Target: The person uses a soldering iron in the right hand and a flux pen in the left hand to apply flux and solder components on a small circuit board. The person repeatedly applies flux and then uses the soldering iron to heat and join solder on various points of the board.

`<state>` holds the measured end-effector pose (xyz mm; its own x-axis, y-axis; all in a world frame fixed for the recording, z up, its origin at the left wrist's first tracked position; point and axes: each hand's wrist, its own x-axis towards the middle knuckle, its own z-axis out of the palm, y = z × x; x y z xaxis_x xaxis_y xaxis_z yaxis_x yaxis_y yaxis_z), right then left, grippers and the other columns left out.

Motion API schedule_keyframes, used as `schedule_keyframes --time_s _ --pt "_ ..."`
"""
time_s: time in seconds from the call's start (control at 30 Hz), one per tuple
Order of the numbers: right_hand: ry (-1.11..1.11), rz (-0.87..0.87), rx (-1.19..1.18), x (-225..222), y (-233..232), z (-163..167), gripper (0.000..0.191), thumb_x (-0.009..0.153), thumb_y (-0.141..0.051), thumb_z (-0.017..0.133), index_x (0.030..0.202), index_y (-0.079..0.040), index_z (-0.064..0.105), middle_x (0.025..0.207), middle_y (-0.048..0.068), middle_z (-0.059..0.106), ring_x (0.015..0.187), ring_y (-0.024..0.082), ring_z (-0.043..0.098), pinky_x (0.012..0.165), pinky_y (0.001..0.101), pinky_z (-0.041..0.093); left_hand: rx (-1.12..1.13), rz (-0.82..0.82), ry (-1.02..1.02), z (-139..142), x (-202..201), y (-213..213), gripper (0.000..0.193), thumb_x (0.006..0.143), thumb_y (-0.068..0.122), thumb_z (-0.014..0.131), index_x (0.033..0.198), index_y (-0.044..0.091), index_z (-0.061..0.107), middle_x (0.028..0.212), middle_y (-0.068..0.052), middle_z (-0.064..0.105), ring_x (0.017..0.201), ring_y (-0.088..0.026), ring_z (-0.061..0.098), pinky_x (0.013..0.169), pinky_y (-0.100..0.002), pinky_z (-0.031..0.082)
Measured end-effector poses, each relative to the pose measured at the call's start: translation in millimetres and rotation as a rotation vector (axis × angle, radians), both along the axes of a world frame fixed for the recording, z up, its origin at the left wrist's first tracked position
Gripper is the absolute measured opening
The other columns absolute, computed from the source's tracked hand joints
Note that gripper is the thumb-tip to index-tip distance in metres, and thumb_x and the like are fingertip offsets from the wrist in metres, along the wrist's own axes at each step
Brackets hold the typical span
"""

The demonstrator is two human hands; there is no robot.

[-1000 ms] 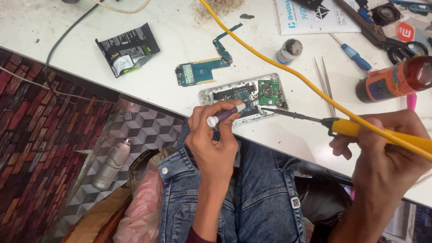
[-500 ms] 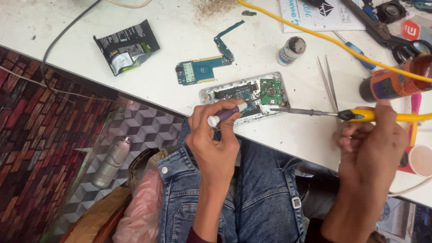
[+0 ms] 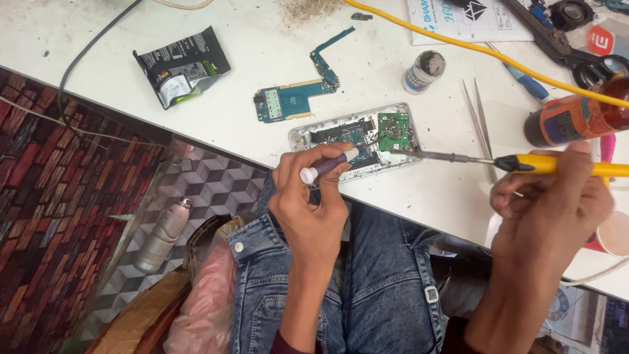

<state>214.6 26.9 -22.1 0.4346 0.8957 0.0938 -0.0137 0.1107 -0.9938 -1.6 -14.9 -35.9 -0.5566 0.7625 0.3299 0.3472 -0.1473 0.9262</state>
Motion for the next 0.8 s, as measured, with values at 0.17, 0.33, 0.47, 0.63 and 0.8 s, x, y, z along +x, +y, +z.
schedule_keyframes --time_s 0.17,0.33,0.47,0.63,0.8 --pt "-0.289 -0.015 0.163 -5.2 -8.7 2.2 0.045 0.123 -0.031 0.043 0.097 0.005 0.048 0.069 0.015 0.055 0.052 0.021 0.058 0.042 0.0272 0.039 0.006 -0.010 -0.013 -0.4 0.8 0.2 0.015 0.092 -0.004 0.072 0.104 0.006 0.071 0.103 -0.001 0.077 0.098 -0.019 0.067 0.086 -0.030 0.053" --pt "-0.413 -0.063 0.143 -6.0 -11.5 1.4 0.048 0.123 -0.031 0.039 0.095 0.006 0.051 0.069 0.017 0.060 0.054 0.021 0.063 0.046 0.0270 0.048 -0.005 -0.009 0.011 0.4 0.1 -0.5 0.015 0.092 -0.004 0.073 0.104 0.006 0.072 0.103 -0.001 0.077 0.098 -0.018 0.066 0.084 -0.031 0.053" --pt "-0.412 -0.066 0.139 -3.7 -11.5 1.1 0.047 0.123 -0.030 0.040 0.096 0.007 0.051 0.070 0.017 0.060 0.055 0.021 0.063 0.046 0.0271 0.047 -0.040 0.010 -0.001 1.0 0.1 -0.5 0.015 0.091 -0.003 0.074 0.102 0.007 0.073 0.100 -0.001 0.076 0.095 -0.019 0.066 0.077 -0.031 0.051" --pt "-0.381 -0.028 0.158 -4.0 -10.2 0.7 0.045 0.124 -0.030 0.040 0.097 0.005 0.049 0.071 0.017 0.059 0.055 0.022 0.062 0.046 0.0274 0.047 0.000 0.003 0.002 -0.5 0.2 0.0 0.016 0.091 -0.004 0.074 0.103 0.007 0.072 0.102 -0.001 0.076 0.097 -0.019 0.066 0.082 -0.032 0.053" --pt "-0.330 0.006 0.163 -7.0 -8.7 2.6 0.038 0.124 -0.028 0.040 0.107 0.005 0.047 0.073 0.017 0.059 0.055 0.021 0.061 0.047 0.0281 0.048 -0.010 0.001 -0.008 -2.0 0.6 -0.1 0.015 0.091 -0.003 0.074 0.102 0.006 0.073 0.101 -0.002 0.076 0.097 -0.020 0.066 0.081 -0.032 0.053"
